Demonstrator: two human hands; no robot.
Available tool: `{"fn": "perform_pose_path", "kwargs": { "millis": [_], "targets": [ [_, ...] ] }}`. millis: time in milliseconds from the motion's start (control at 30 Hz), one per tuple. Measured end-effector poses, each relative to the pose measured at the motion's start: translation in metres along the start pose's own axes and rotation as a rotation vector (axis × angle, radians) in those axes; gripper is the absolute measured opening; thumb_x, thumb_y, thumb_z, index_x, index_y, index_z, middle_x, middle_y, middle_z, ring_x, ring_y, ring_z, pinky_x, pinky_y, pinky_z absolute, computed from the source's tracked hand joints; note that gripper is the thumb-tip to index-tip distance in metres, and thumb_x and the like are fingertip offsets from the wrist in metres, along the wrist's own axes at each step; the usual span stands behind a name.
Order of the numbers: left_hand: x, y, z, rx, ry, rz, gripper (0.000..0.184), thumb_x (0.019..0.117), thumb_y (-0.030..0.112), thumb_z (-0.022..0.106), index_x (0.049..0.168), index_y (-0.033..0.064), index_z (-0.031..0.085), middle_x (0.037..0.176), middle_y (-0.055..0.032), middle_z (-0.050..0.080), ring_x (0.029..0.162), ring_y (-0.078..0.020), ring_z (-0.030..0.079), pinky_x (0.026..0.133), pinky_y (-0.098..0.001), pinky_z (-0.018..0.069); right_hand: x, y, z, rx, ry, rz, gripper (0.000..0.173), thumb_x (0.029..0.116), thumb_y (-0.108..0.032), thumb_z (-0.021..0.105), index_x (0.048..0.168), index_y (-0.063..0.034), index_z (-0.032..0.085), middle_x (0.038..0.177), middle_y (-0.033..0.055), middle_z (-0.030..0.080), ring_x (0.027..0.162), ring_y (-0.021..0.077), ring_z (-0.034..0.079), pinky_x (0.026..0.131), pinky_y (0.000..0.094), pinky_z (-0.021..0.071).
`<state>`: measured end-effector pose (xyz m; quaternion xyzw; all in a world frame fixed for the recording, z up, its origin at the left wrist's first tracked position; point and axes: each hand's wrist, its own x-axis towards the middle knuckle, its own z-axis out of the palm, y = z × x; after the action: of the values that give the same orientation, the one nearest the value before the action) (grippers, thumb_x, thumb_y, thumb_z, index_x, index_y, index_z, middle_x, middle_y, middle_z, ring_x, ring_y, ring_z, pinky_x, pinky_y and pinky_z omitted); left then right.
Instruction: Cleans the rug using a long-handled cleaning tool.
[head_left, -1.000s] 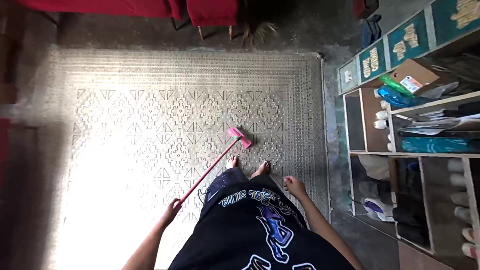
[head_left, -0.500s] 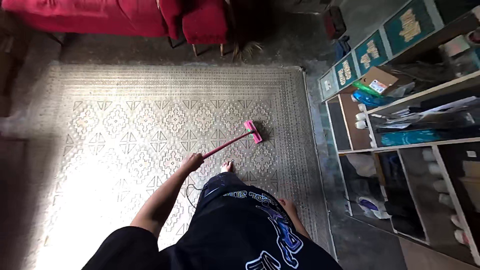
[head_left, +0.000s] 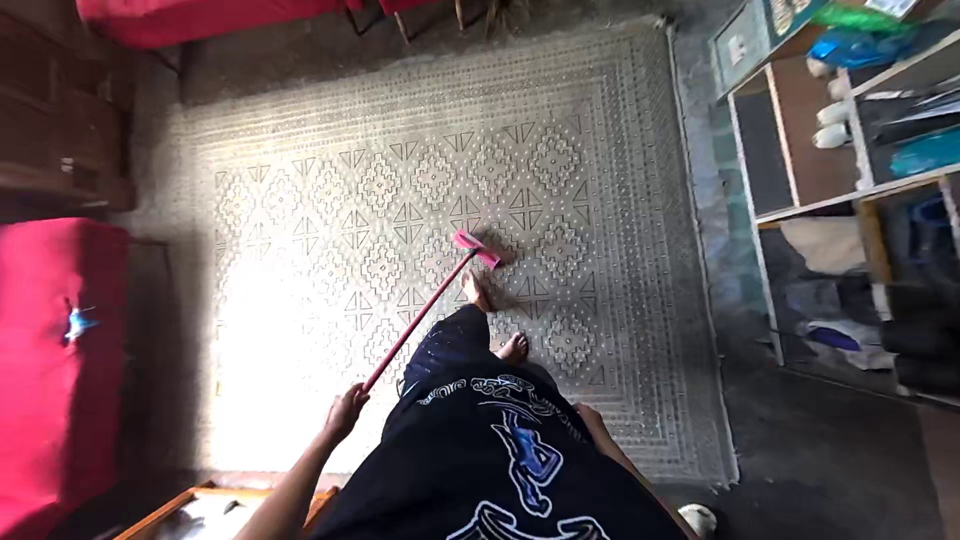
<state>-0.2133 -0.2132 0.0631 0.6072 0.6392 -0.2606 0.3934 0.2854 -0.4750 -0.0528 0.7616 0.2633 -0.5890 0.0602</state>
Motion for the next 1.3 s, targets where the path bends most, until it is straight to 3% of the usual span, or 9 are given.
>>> {"fn": "perform_pose_path", "kwargs": {
  "millis": [100, 233, 433, 667, 867, 1000, 1067, 1167, 1300],
  "targets": [
    [-0.059, -0.048, 0.021, -0.061, 0.006, -0.045, 0.045, 0.1071, 0.027, 0.055, 0.144, 0.0011, 0.055, 0.123, -0.0300, 0.068, 0.116, -0.0463, 0.066, 0.104, -0.0618, 0.0487, 0.006, 0.000, -0.001, -0.035, -0.020, 0.011, 0.033, 0.1056, -0.023, 0.055, 0.121, 0.0022, 0.069, 0.116, 0.0262, 0.070, 0.110, 0.0411, 0.068, 0.097, 0.0599, 0.0503],
    [-0.130, -0.108, 0.018, -0.065, -0.070, -0.114, 0.046, 0.1079, 0.030, 0.053, 0.145, 0.0031, 0.054, 0.122, -0.0297, 0.068, 0.114, -0.0484, 0.066, 0.102, -0.0659, 0.0481, 0.025, -0.021, -0.028, 0.310, 0.165, 0.017, 0.037, 0.1093, -0.024, 0.050, 0.130, 0.0028, 0.062, 0.110, 0.0238, 0.071, 0.093, 0.0348, 0.072, 0.086, 0.0529, 0.0574],
    [-0.074, -0.188, 0.048, -0.046, -0.111, -0.066, 0.046, 0.1082, 0.034, 0.050, 0.145, 0.0087, 0.056, 0.121, -0.0253, 0.070, 0.112, -0.0440, 0.069, 0.099, -0.0647, 0.0512, 0.012, -0.071, -0.057, 0.485, 0.367, 0.057, 0.036, 0.1106, -0.026, 0.048, 0.134, -0.0019, 0.062, 0.107, 0.0178, 0.073, 0.087, 0.0269, 0.073, 0.081, 0.0467, 0.0598],
    [0.059, -0.103, 0.030, -0.032, -0.123, 0.031, 0.043, 0.1099, 0.029, 0.046, 0.144, 0.0043, 0.054, 0.125, -0.0282, 0.066, 0.117, -0.0458, 0.065, 0.101, -0.0654, 0.0484, -0.022, -0.093, 0.000, 0.355, 0.318, 0.093, 0.034, 0.1094, -0.023, 0.050, 0.132, -0.0012, 0.063, 0.106, 0.0177, 0.073, 0.087, 0.0271, 0.073, 0.081, 0.0465, 0.0592],
    [0.139, 0.131, -0.054, -0.033, -0.139, 0.231, 0.044, 0.1098, 0.031, 0.044, 0.138, -0.0015, 0.057, 0.129, -0.0296, 0.063, 0.119, -0.0457, 0.063, 0.101, -0.0648, 0.0479, -0.053, -0.097, 0.028, 0.231, 0.260, 0.095, 0.034, 0.1085, -0.023, 0.053, 0.130, 0.0002, 0.064, 0.114, 0.0222, 0.071, 0.096, 0.0312, 0.072, 0.088, 0.0491, 0.0570],
    [0.144, 0.234, -0.099, -0.131, -0.102, 0.309, 0.040, 0.1071, 0.029, 0.049, 0.122, -0.0039, 0.064, 0.108, -0.0284, 0.067, 0.092, -0.0407, 0.070, 0.082, -0.0610, 0.0559, -0.059, -0.095, 0.017, 0.300, 0.337, 0.113, 0.035, 0.1096, -0.025, 0.050, 0.133, -0.0024, 0.062, 0.109, 0.0187, 0.072, 0.091, 0.0281, 0.072, 0.084, 0.0472, 0.0586],
    [0.133, 0.232, -0.107, -0.136, -0.049, 0.355, 0.035, 0.1065, 0.026, 0.049, 0.122, -0.0012, 0.064, 0.103, -0.0280, 0.067, 0.086, -0.0409, 0.068, 0.077, -0.0601, 0.0551, -0.058, -0.096, 0.015, 0.379, 0.429, 0.094, 0.034, 0.1099, -0.024, 0.050, 0.133, -0.0034, 0.062, 0.107, 0.0170, 0.073, 0.087, 0.0265, 0.072, 0.080, 0.0461, 0.0591],
    [0.132, 0.177, -0.095, -0.015, 0.002, 0.411, 0.040, 0.1081, 0.027, 0.046, 0.140, 0.0056, 0.057, 0.124, -0.0283, 0.066, 0.113, -0.0465, 0.066, 0.094, -0.0676, 0.0503, -0.060, -0.098, 0.029, 0.472, 0.505, 0.051, 0.032, 0.1090, -0.020, 0.051, 0.131, -0.0004, 0.063, 0.105, 0.0183, 0.073, 0.085, 0.0270, 0.073, 0.079, 0.0466, 0.0604],
    [0.115, 0.069, -0.046, 0.009, 0.015, 0.352, 0.042, 0.1096, 0.029, 0.042, 0.139, 0.0037, 0.058, 0.122, -0.0276, 0.067, 0.114, -0.0455, 0.065, 0.097, -0.0667, 0.0490, -0.071, -0.090, 0.075, 0.376, 0.431, 0.025, 0.032, 0.1076, -0.019, 0.054, 0.129, 0.0023, 0.065, 0.115, 0.0225, 0.072, 0.102, 0.0327, 0.072, 0.096, 0.0507, 0.0551]
  ]
}}
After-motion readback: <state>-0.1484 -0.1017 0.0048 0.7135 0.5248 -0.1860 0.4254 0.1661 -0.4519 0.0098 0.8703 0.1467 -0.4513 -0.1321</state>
